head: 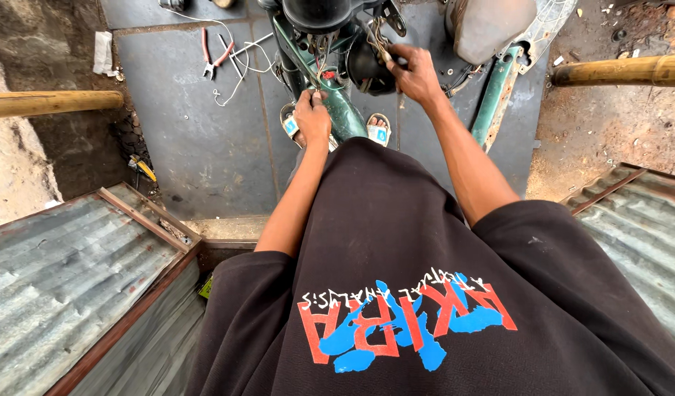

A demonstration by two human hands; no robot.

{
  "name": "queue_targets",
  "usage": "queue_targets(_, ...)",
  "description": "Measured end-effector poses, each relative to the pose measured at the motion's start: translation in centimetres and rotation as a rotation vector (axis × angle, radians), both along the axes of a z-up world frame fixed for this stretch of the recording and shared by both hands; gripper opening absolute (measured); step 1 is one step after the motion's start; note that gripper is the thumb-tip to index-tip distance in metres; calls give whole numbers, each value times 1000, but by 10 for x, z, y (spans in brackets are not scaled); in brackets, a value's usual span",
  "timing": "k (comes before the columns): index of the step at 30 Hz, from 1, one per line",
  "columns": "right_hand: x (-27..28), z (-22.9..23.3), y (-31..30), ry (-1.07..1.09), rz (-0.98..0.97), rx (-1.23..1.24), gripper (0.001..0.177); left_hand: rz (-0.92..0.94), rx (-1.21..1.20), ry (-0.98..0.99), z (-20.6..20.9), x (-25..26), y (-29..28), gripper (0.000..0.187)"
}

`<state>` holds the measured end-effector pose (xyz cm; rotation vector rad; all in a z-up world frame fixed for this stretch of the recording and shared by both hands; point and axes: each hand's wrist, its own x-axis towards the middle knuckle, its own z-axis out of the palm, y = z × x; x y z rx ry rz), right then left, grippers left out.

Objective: The person disassembles the headlight and wiring assembly of a motorcycle using a screwdriver and by hand. They remove the headlight unit, manipulate the internal wiring connectors, and use a wrench to adjust front-end components alongside another person.

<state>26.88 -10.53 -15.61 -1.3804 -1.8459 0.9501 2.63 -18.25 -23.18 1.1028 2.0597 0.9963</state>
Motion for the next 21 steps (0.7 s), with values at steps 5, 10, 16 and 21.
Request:
queue_targets(5, -5, 37, -20, 184, -114, -463, 18, 102, -111, -42, 16, -2, 13, 18)
queue_targets(10, -12, 59, -23, 168, -12, -254, 18, 170, 258, 173, 51, 23, 8, 47)
queue_targets(16, -10, 54, -27, 350, -76, -432, 20, -144, 36, 14, 40, 45, -8, 27)
queue_targets(21, -5, 46, -25, 390, -115, -508, 21, -67, -106, -95, 3, 45, -4, 29)
